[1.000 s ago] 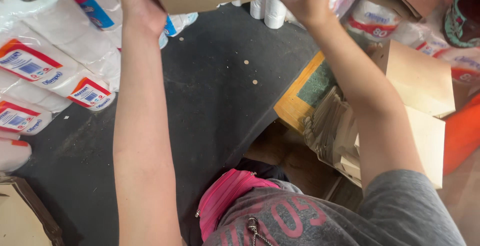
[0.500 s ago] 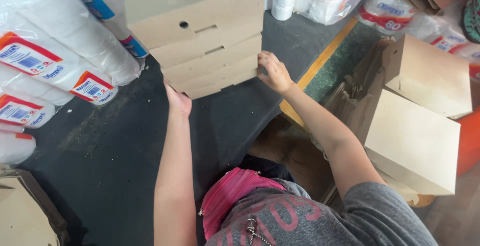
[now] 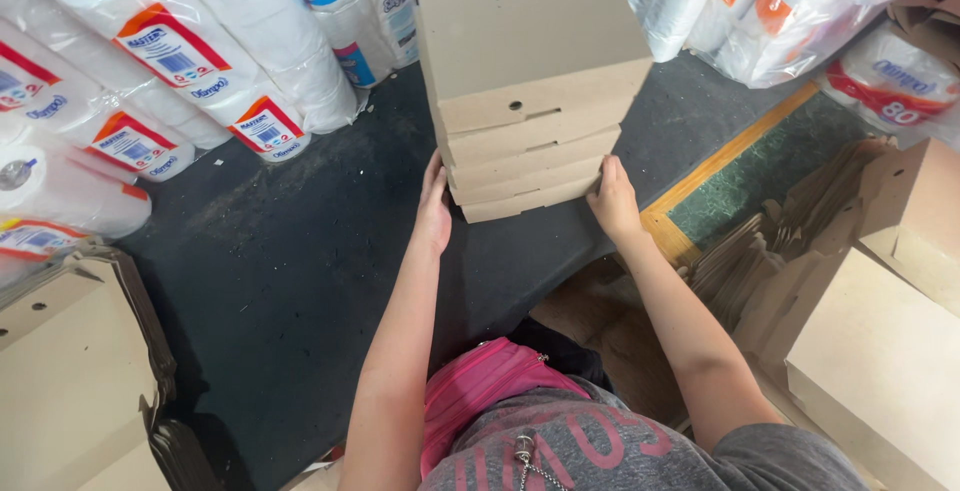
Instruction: The person picks up cardboard boxes one at a time and folds the sides and flaps by hand to assemble them.
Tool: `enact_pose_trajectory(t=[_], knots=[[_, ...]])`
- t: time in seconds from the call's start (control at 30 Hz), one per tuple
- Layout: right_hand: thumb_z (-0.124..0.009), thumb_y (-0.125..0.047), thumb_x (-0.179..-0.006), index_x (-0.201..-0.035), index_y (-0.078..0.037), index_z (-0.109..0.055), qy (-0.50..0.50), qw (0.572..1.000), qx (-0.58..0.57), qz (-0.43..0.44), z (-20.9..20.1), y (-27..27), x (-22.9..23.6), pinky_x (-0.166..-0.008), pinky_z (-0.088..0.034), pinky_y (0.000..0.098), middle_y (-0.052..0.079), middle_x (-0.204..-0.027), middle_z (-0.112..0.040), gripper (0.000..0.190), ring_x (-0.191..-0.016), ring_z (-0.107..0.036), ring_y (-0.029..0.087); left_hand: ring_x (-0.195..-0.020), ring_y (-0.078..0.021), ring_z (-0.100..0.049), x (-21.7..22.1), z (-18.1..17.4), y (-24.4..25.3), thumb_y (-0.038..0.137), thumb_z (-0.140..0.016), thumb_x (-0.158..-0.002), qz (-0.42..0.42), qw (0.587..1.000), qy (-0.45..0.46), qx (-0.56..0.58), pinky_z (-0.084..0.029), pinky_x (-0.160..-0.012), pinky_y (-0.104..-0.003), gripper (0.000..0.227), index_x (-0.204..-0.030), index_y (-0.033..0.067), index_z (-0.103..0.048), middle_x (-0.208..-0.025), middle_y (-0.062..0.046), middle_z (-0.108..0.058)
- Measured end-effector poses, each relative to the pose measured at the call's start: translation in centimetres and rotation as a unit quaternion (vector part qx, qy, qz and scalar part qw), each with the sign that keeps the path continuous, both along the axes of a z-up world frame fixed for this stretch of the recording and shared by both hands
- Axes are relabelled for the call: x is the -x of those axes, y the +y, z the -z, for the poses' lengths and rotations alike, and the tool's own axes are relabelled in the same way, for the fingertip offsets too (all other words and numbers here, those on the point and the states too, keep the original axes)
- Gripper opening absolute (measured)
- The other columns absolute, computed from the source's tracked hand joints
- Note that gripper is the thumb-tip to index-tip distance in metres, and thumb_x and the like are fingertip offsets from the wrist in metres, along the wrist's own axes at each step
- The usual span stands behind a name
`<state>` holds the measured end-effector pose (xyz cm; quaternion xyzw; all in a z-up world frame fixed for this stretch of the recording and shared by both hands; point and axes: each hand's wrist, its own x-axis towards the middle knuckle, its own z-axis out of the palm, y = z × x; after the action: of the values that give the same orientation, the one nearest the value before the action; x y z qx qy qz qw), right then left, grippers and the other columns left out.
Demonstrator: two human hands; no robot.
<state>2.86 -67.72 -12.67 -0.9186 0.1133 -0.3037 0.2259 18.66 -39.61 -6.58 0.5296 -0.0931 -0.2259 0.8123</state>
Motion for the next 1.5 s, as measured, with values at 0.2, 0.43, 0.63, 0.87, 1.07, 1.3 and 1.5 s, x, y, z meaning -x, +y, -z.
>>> enact_pose_trajectory(t=[0.2,0.43,0.63,0.87,1.07,1.3,1.5], knots=[[-0.067,0.006,-0.076,-0.142,-0.005,-0.045,0.072,0.961,-0.257,0.069,0.9,-1.3,1.2,-0.097,-0.054,0.0558,0.028,-0.127,-0.064,0.071,-0.124,-0.060,0.046,-0.159,-0.0367,0.004,3.6,-0.1,-1.8,0.047,-0.049,-0.107,0.055,0.998,0.034,0.005,-0.001,-0.123,-0.067,0.070,-0.166,0.0284,-0.016,-0.174,-0.005,-0.001],[-0.037,-0.014,-0.104,-0.144,0.009,-0.049,-0.101,0.878,-0.468,0.024,-1.2,-6.1,0.3,-0.109,-0.045,0.0576,0.037,-0.137,-0.052,0.048,-0.135,-0.048,0.047,-0.157,-0.0352,0.002,4.4,3.0,-7.6,0.043,-0.052,-0.108,0.117,0.993,0.020,0.018,0.004,-0.121,-0.069,0.083,-0.165,0.0340,0.007,-0.172,-0.010,0.016],[-0.036,-0.029,-0.108,-0.153,0.004,-0.042,-0.117,0.857,-0.500,0.042,1.2,-11.9,-0.9,-0.119,-0.034,0.0585,0.034,-0.151,-0.043,0.055,-0.146,-0.037,0.047,-0.157,-0.0401,0.011,3.6,3.9,-11.8,0.047,-0.053,-0.106,0.170,0.980,-0.045,-0.098,-0.002,-0.120,-0.069,0.085,-0.165,0.0390,0.008,-0.171,-0.015,0.018],[-0.033,-0.049,-0.110,-0.158,-0.004,-0.035,-0.075,0.856,-0.505,0.080,1.9,-16.2,-1.3,-0.119,-0.024,0.0702,0.029,-0.158,-0.039,0.067,-0.148,-0.035,0.048,-0.156,-0.0414,0.012,2.6,3.5,-13.5,0.055,-0.054,-0.104,0.207,0.951,-0.073,-0.217,-0.004,-0.121,-0.067,0.089,-0.167,0.0298,0.005,-0.170,-0.016,0.021],[-0.038,-0.076,-0.097,-0.158,-0.011,-0.030,-0.273,0.880,-0.386,0.042,-13.6,-15.1,-1.4,-0.122,-0.030,0.0525,0.016,-0.165,-0.034,0.089,-0.154,-0.033,0.031,-0.159,-0.0365,0.020,5.4,-9.9,-13.9,0.081,-0.028,-0.087,0.027,0.954,-0.267,-0.131,0.010,-0.122,-0.066,0.101,-0.162,0.0236,0.006,-0.172,-0.010,0.019],[-0.037,-0.086,-0.085,-0.157,-0.021,-0.036,-0.214,0.905,-0.362,0.062,-23.2,-8.7,-1.5,-0.124,-0.013,0.0545,0.016,-0.168,-0.024,0.097,-0.157,-0.023,0.032,-0.161,-0.0427,0.029,6.2,-16.7,-15.2,0.081,-0.021,-0.091,0.100,0.940,-0.312,-0.093,0.017,-0.119,-0.071,0.087,-0.161,0.0352,0.003,-0.176,0.000,0.003],[-0.054,-0.039,-0.115,-0.147,-0.006,-0.042,-0.314,0.931,-0.158,-0.099,-26.3,0.2,0.5,-0.109,-0.033,0.0382,0.012,-0.141,-0.042,0.047,-0.126,-0.043,0.023,-0.165,-0.0456,0.017,5.6,-17.8,-8.5,0.079,-0.037,-0.095,0.017,0.921,-0.379,-0.087,0.005,-0.124,-0.074,0.084,-0.163,0.0354,-0.014,-0.177,-0.002,-0.007]])
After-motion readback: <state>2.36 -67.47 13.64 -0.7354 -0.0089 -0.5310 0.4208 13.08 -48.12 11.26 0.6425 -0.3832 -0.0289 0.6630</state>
